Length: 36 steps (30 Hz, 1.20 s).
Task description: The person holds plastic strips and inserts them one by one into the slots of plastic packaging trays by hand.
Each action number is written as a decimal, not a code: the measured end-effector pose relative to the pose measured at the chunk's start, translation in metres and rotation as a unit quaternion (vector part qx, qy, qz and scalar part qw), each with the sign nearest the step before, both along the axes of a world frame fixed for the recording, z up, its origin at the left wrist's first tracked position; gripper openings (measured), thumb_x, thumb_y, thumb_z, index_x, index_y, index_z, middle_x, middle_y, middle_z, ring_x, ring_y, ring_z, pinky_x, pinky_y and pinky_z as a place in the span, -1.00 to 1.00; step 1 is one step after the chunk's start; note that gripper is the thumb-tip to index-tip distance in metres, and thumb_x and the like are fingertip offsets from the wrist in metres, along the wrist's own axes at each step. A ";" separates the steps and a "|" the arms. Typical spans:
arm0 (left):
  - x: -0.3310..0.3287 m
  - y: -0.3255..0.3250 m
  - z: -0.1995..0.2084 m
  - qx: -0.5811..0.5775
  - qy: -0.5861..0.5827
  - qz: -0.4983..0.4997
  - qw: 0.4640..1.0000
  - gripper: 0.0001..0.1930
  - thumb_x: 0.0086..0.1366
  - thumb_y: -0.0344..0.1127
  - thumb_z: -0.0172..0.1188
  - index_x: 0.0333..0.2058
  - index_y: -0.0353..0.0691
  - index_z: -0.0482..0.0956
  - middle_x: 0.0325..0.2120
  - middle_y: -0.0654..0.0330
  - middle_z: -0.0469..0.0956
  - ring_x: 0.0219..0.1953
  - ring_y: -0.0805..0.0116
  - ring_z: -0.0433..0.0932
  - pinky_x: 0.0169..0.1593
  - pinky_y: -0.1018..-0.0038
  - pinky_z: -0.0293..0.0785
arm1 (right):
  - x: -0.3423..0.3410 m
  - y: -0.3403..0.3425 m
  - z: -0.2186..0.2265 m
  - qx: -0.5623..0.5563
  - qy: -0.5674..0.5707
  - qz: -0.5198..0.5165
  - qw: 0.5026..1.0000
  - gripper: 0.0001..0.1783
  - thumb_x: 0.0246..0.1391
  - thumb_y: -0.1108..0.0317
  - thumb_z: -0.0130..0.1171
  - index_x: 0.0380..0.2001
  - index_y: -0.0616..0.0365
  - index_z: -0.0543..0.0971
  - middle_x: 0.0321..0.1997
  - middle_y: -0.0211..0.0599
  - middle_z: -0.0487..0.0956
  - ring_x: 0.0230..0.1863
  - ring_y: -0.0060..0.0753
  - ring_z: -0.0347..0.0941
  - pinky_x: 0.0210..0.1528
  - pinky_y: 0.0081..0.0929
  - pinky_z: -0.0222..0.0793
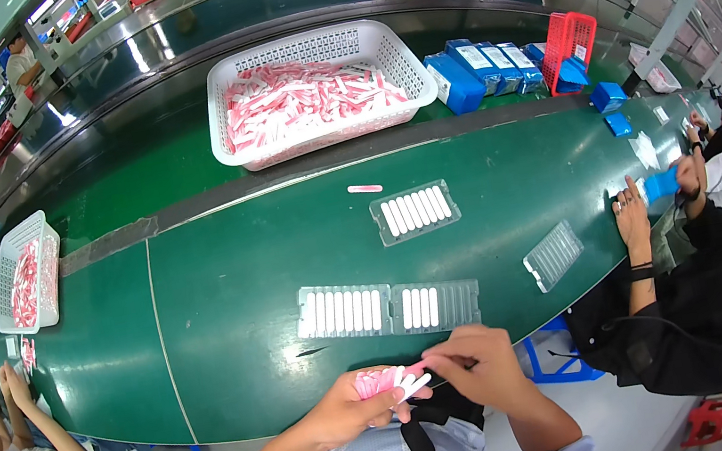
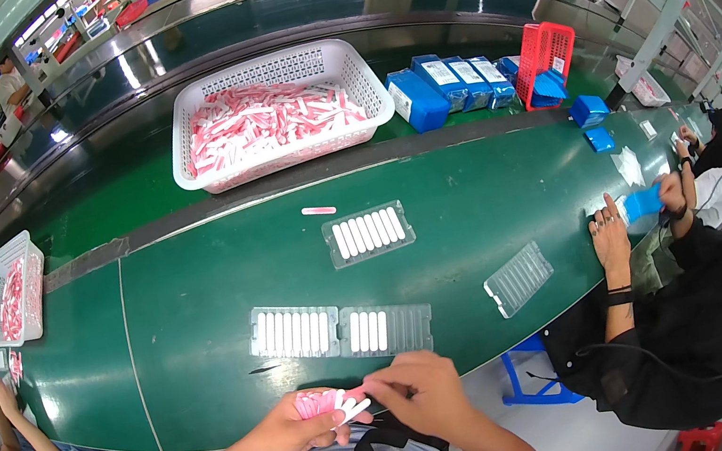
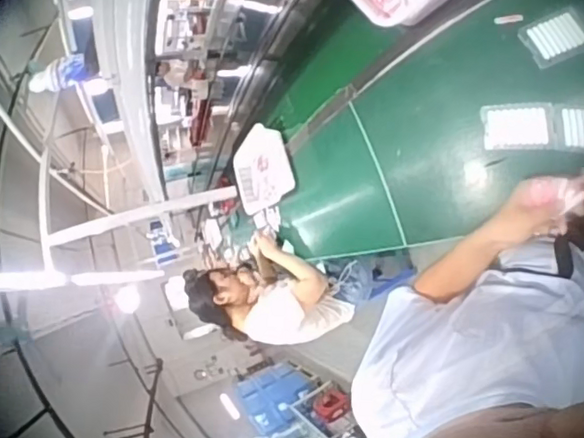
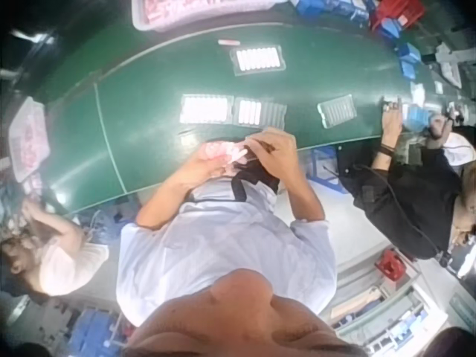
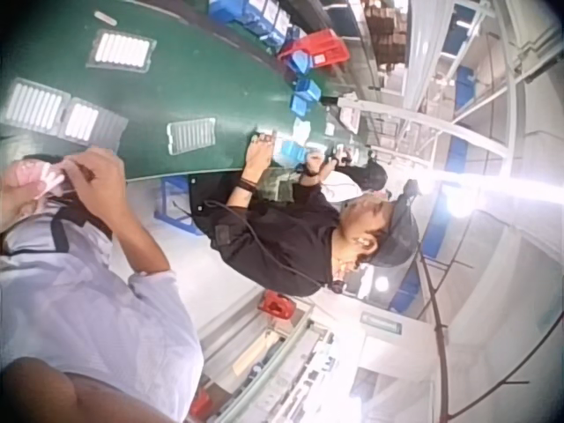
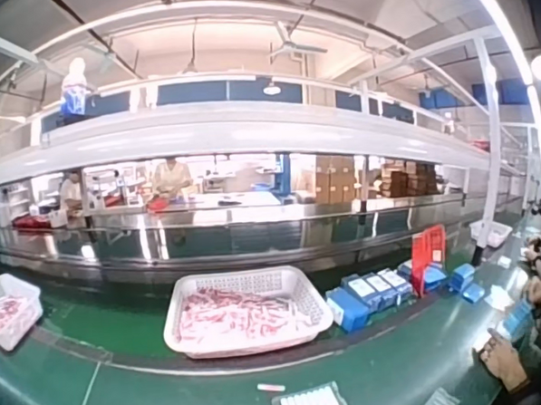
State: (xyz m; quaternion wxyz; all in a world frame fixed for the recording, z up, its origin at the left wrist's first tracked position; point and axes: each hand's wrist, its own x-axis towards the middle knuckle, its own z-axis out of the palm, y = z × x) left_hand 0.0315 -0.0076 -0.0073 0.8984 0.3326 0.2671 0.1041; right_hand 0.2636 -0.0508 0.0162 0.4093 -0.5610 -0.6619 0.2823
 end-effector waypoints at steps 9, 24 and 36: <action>-0.005 -0.002 0.002 -0.005 0.037 0.069 0.997 -0.59 0.44 -0.42 0.13 0.21 -0.43 0.40 -0.03 -0.05 0.62 -0.34 0.51 0.58 -0.46 0.66 0.27 | 0.031 0.020 -0.012 0.170 -0.330 -0.061 0.926 -0.71 -0.13 0.31 0.49 -0.27 0.10 0.71 -0.58 -0.49 0.44 -0.52 -0.34 0.34 -0.36 -0.37 0.19; -0.004 -0.002 0.010 0.131 0.017 0.049 0.990 -0.38 0.43 -0.59 0.00 0.42 -0.27 0.09 -0.23 0.10 0.67 -0.30 0.61 0.56 -0.41 0.70 0.28 | -0.010 0.003 -0.004 -0.117 0.031 0.082 0.989 -0.80 0.01 0.36 0.43 -0.24 0.05 0.73 -0.56 -0.43 0.47 -0.52 -0.49 0.41 -0.46 -0.50 0.33; -0.009 0.009 0.015 -0.008 -0.006 -0.030 0.999 -0.75 0.46 -0.42 0.07 0.05 -0.37 0.48 -0.29 0.10 0.67 -0.45 0.49 0.50 -0.43 0.60 0.32 | 0.002 0.014 0.010 0.232 -0.096 0.183 0.951 -0.74 -0.16 0.42 0.49 -0.31 0.06 0.70 -0.49 -0.46 0.53 -0.52 -0.41 0.44 -0.47 -0.44 0.23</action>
